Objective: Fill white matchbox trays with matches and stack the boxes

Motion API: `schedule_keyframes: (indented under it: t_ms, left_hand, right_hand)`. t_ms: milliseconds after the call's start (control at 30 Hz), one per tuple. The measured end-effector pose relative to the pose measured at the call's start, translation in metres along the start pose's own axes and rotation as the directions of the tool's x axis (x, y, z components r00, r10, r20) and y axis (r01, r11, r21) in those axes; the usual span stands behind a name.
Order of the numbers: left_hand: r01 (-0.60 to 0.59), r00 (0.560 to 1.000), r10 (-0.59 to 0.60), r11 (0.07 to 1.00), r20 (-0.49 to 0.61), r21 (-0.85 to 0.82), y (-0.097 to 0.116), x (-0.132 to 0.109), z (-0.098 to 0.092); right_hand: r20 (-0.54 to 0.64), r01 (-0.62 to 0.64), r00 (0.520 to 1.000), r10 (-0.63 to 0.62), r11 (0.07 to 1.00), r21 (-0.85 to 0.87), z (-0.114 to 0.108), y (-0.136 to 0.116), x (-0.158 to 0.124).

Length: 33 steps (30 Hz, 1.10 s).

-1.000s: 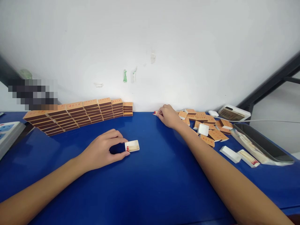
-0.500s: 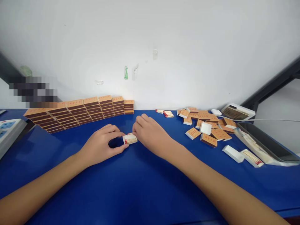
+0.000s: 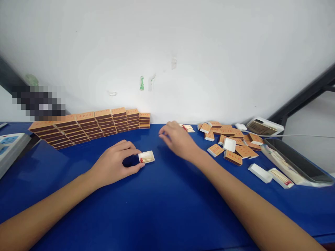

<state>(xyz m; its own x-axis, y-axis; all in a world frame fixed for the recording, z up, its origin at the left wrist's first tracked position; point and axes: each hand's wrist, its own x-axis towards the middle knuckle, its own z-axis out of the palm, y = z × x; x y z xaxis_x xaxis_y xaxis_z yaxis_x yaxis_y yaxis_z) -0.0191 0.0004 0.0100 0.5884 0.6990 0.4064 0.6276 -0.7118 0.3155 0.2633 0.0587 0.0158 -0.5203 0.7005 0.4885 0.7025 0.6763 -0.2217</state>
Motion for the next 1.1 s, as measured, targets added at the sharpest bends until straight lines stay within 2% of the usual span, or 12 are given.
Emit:
schedule_keyframes:
  t_ms: [67,167,300,667,833,967,1100]
  left_hand:
    - [0.0,1.0,0.0,1.0,0.011,-0.012,0.0,-0.001,-0.001]
    - [0.005,1.0,-0.005,1.0,0.019,-0.014,0.001,0.0,-0.002]
    - [0.011,1.0,-0.01,1.0,0.02,-0.008,0.001,0.0,-0.002]
    - [0.001,1.0,-0.001,1.0,0.014,-0.01,0.0,0.0,-0.001]
    - [0.004,1.0,-0.004,1.0,0.022,-0.011,0.001,0.001,-0.001]
    - [0.002,1.0,-0.001,1.0,0.01,-0.01,0.001,0.001,-0.001]
    - [0.031,0.999,-0.031,0.999,0.01,0.012,0.0,0.001,-0.001]
  right_hand:
    - [-0.069,-0.141,0.988,0.135,0.986,-0.088,-0.002,0.037,-0.001]
    - [-0.066,-0.264,0.964,0.256,0.949,-0.17,-0.003,0.08,-0.007]
    - [-0.037,-0.268,0.963,0.267,0.937,-0.225,0.003,0.099,-0.011]
    - [-0.048,-0.284,0.958,0.282,0.923,-0.258,0.009,0.1,-0.007]
    - [-0.012,-0.271,0.96,0.279,0.923,-0.274,0.01,0.095,-0.005]
    - [-0.005,-0.17,0.984,0.176,0.947,-0.271,0.008,0.077,-0.001]
    - [0.026,-0.02,0.999,0.025,0.983,-0.185,0.0,0.032,0.001]
